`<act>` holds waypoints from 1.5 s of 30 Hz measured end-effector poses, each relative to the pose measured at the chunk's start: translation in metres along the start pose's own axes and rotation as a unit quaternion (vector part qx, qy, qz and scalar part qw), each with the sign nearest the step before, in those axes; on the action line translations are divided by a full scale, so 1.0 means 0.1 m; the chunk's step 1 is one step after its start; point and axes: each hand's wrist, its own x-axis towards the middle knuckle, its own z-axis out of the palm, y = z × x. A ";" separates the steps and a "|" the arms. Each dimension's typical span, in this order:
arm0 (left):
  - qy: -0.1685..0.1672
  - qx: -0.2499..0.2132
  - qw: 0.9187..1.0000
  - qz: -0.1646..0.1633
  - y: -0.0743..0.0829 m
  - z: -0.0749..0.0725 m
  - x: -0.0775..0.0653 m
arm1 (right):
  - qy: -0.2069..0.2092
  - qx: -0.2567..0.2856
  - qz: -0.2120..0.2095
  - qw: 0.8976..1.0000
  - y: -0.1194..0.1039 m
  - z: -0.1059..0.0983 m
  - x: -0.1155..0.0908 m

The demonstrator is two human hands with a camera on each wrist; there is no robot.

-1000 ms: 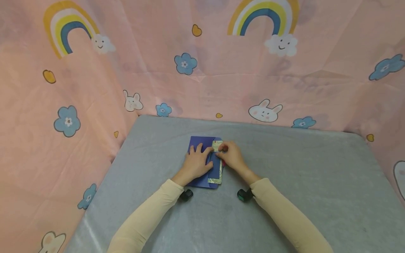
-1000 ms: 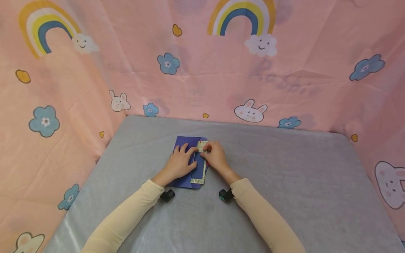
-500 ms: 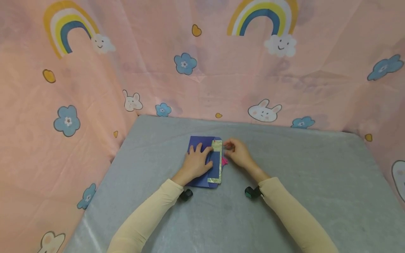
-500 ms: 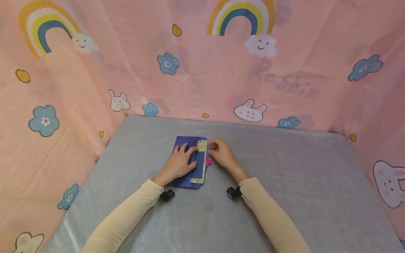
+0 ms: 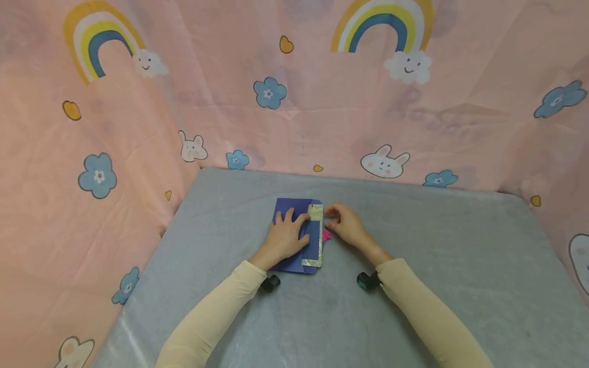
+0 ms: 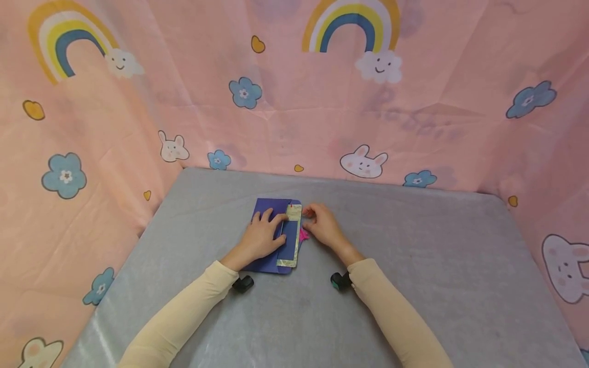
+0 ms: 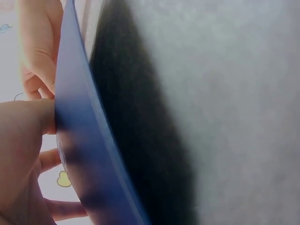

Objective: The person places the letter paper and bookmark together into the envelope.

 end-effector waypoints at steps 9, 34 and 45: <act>0.001 0.003 1.000 0.003 0.01 -0.01 0.01 | -0.039 -0.034 -0.014 0.999 0.00 -0.03 0.00; -0.011 -0.002 1.000 -0.006 0.04 -0.04 -0.01 | -0.057 -0.061 -0.020 0.996 -0.02 -0.01 -0.03; -0.015 -0.001 1.000 -0.008 0.03 -0.04 -0.01 | -0.087 -0.067 -0.001 0.994 -0.03 -0.01 -0.04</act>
